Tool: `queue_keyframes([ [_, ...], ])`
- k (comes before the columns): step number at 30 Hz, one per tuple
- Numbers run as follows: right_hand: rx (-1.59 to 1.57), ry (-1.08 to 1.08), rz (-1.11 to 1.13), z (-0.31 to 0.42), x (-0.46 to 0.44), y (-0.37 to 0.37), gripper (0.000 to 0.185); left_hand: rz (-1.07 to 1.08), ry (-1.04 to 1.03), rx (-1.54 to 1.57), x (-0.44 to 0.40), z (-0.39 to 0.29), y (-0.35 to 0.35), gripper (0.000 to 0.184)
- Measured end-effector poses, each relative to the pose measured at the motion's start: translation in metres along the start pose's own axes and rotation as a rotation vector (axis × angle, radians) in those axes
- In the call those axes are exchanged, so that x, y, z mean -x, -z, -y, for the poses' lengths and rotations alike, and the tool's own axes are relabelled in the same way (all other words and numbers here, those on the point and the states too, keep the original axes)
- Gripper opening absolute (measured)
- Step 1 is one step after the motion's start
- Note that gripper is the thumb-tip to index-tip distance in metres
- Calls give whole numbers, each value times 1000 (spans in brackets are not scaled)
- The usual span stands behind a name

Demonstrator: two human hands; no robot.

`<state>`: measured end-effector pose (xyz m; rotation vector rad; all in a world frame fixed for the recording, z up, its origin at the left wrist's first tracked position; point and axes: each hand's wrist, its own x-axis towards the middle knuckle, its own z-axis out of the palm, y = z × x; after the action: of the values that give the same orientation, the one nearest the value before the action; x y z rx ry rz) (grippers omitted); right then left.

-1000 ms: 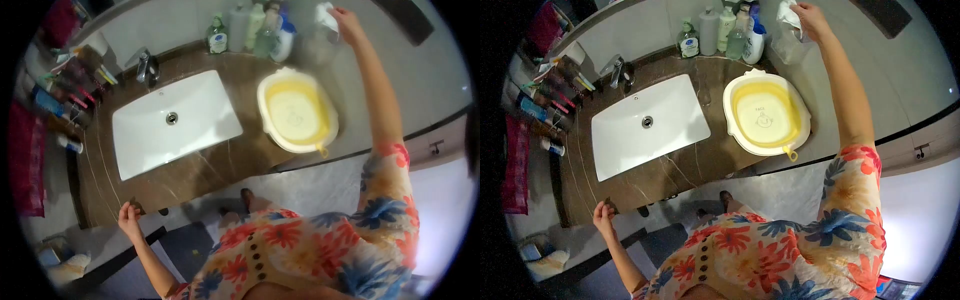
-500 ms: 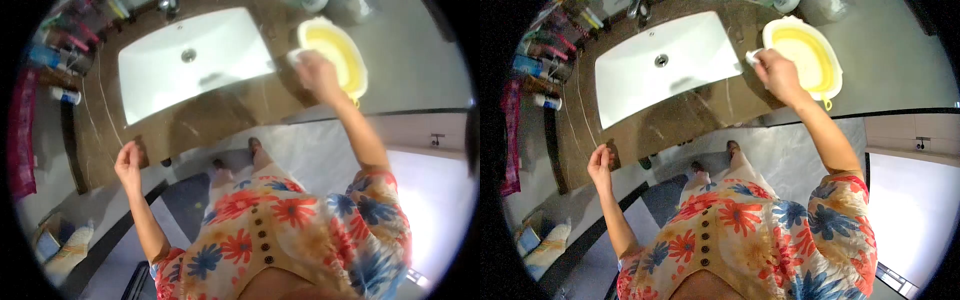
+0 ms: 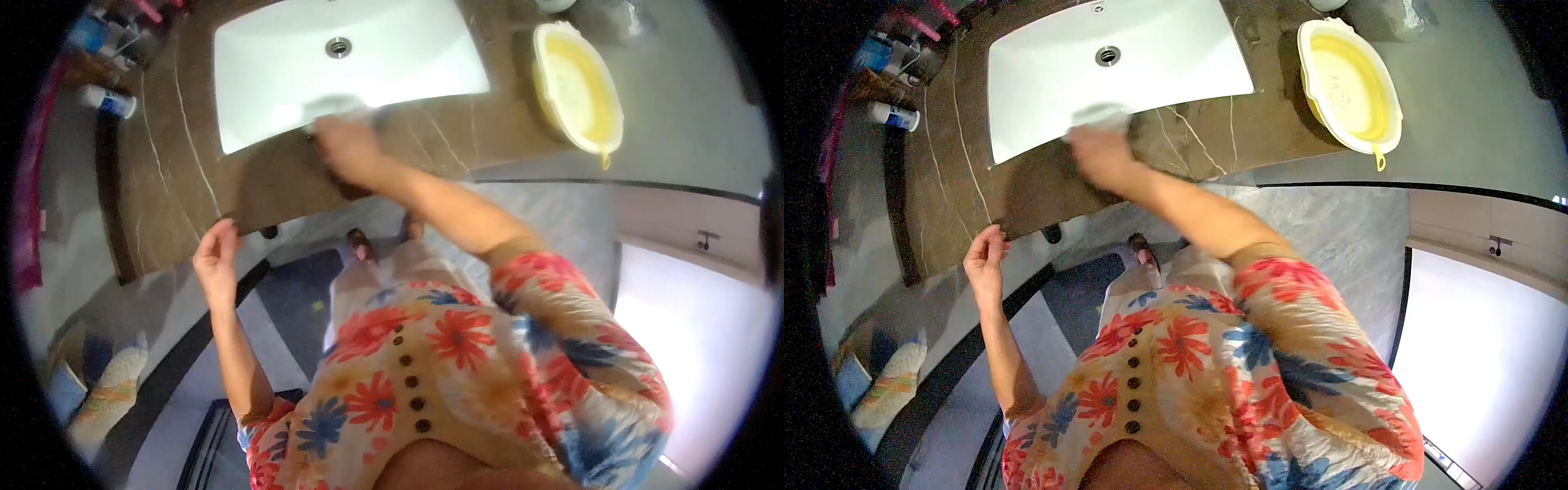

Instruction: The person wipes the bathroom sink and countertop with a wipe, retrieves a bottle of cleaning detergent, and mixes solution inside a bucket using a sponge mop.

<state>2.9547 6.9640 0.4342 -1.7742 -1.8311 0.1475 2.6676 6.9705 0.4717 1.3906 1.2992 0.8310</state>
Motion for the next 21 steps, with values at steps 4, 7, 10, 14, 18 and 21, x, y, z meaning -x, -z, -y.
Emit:
queue_keyframes([
  [4,171,60,110,-3,0,-2,17,17,-20,-9,1,-16,-5,19],
  [7,91,-570,348,-84,38,68,23,-16,-16,-41,1,-16,-3,19],
  [10,428,-483,43,-144,99,140,17,-17,-50,-74,13,-17,1,19],
  [14,568,-182,-81,-124,110,103,23,-33,6,38,26,8,14,18],
  [18,319,78,-1,-7,46,14,35,-95,7,43,42,18,37,18],
  [21,65,223,55,61,-12,-45,42,-143,-22,32,53,29,58,18],
])
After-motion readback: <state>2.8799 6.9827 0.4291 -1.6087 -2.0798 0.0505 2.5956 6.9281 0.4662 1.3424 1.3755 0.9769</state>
